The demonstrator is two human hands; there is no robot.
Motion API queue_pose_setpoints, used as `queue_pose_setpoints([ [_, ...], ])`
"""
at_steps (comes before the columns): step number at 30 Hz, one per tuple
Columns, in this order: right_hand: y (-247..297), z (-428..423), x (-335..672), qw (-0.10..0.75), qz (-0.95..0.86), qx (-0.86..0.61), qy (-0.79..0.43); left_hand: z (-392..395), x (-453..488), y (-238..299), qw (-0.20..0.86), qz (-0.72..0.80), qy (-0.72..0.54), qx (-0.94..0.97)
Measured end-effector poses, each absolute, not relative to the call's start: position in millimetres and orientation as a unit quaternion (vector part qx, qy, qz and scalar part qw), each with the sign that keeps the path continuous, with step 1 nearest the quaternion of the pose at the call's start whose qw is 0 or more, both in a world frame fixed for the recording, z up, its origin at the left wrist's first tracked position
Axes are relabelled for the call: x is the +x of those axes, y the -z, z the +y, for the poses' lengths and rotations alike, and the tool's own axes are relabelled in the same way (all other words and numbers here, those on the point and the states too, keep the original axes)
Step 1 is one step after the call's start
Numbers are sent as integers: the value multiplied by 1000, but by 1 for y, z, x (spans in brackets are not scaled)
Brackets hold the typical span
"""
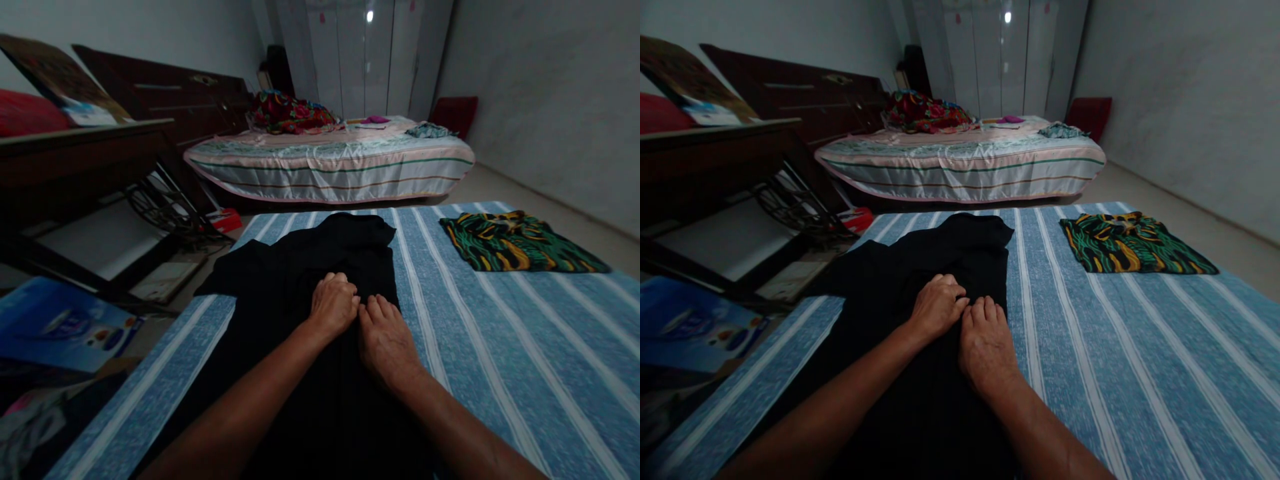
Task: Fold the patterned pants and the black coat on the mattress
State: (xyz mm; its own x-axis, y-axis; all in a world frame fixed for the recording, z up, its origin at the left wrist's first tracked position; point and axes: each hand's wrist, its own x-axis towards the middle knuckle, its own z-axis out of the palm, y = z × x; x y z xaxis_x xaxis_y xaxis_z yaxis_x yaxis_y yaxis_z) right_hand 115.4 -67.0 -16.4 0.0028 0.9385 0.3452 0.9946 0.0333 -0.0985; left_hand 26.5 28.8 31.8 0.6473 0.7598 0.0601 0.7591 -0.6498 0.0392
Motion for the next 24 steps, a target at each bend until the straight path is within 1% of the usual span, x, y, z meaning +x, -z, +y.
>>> queue_pose_setpoints([
  [6, 17, -66, 116, 158, -703, -687, 97, 32, 35, -42, -46, 355, 29, 933],
  [12, 16, -65, 116, 149, -704, -689, 92, 43, 30, -35, -56, 313, 9, 948],
  [16, 14, -66, 115, 145, -702, -692, 88, 54, 20, -34, -2, 301, -27, 953],
  [22, 11, -66, 116, 149, -703, -691, 76, 63, 0, -43, 92, 300, -141, 939],
  [24, 11, -66, 116, 151, -707, -687, 73, 63, -6, -47, 112, 300, -161, 933],
])
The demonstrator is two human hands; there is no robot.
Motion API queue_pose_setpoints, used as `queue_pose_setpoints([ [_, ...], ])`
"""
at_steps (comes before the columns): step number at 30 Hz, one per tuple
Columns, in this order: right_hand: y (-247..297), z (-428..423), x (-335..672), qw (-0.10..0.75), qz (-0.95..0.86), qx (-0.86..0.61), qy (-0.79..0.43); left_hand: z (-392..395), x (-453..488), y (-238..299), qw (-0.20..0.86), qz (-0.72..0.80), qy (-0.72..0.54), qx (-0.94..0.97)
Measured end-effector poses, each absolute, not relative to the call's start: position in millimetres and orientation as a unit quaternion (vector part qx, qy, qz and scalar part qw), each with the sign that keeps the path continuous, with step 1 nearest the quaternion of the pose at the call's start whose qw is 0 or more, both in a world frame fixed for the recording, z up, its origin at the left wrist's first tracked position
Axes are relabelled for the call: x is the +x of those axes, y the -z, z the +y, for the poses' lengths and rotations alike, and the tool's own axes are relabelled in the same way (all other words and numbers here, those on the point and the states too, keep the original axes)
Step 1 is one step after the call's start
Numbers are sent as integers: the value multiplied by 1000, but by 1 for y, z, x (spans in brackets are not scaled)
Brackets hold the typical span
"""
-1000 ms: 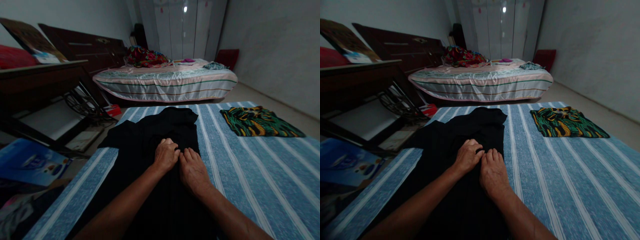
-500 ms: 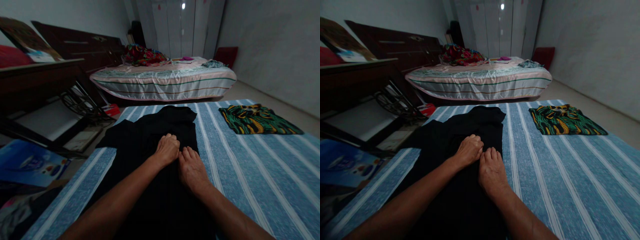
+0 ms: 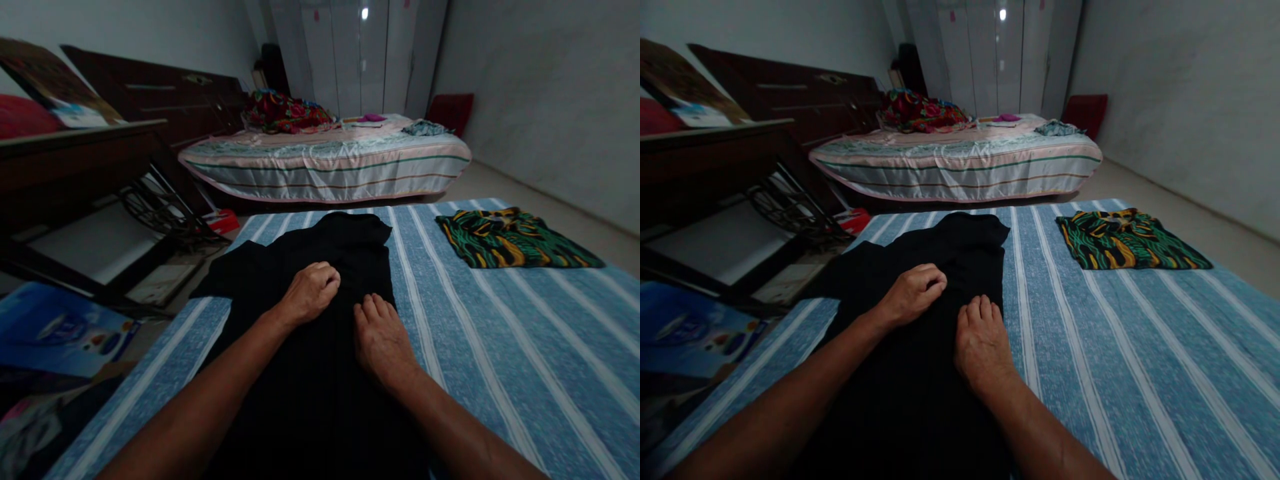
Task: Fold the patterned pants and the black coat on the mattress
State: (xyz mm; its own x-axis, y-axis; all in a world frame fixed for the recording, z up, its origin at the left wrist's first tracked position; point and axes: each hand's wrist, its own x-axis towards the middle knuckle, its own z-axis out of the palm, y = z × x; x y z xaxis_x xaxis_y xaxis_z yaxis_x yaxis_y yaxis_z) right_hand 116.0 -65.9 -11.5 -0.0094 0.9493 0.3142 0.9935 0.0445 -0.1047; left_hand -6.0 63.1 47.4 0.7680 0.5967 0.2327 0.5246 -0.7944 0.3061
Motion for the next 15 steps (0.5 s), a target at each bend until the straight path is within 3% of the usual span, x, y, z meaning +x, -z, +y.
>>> queue_pose_setpoints([
  [5, 12, -66, 116, 155, -707, -687, 74, 56, -2, -47, 121, 298, -93, 942],
  [15, 13, -65, 116, 154, -707, -686, 75, 41, 22, -41, -8, 339, 10, 941],
])
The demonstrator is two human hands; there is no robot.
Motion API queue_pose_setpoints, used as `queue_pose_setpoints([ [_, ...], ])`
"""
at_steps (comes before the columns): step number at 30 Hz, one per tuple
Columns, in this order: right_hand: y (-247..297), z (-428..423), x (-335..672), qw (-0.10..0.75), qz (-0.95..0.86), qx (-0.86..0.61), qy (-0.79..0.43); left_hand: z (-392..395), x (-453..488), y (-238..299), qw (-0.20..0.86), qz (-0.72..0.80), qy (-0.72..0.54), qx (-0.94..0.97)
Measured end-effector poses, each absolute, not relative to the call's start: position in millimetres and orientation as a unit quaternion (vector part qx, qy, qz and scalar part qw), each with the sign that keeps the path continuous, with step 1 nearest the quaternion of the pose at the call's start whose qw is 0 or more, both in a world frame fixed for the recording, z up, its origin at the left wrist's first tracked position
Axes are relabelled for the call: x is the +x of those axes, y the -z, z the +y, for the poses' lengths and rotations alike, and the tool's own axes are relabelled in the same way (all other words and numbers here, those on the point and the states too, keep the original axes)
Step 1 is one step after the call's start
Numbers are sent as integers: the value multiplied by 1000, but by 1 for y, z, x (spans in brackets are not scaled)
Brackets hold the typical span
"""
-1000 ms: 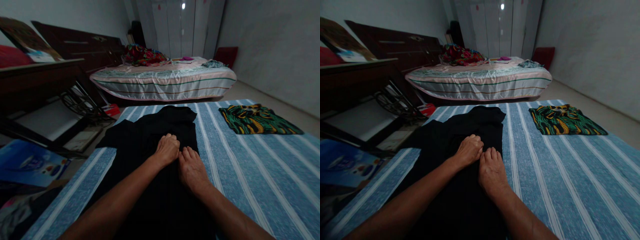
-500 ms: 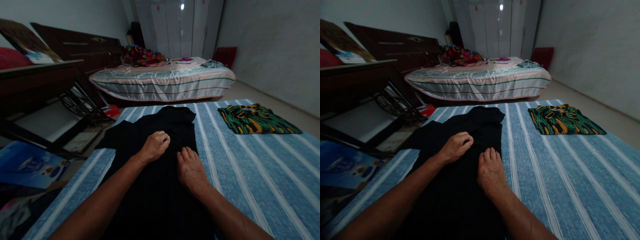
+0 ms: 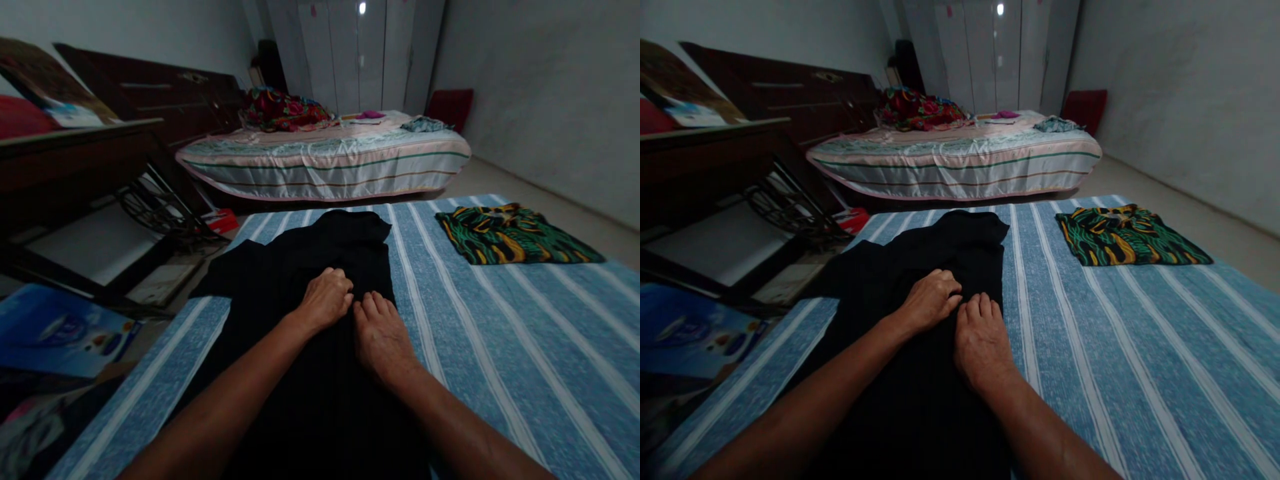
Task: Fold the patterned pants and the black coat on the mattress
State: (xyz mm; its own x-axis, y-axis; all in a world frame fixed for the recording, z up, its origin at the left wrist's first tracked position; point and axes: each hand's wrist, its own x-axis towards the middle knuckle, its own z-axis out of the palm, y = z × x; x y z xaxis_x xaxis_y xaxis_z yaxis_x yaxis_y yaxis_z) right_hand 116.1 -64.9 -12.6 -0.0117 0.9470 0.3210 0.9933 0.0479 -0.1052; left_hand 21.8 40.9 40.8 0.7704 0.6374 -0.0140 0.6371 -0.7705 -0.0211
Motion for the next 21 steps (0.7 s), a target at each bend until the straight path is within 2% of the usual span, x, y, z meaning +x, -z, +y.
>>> queue_pose_setpoints([
  [10, 12, -65, 116, 157, -708, -686, 61, 42, 37, -50, 43, -337, -69, -938],
  [15, 11, -65, 116, 156, -710, -684, 61, 49, 31, -47, 24, -335, -39, -941],
  [21, 11, -65, 117, 155, -710, -684, 64, 61, 16, -45, -51, -323, 35, -944],
])
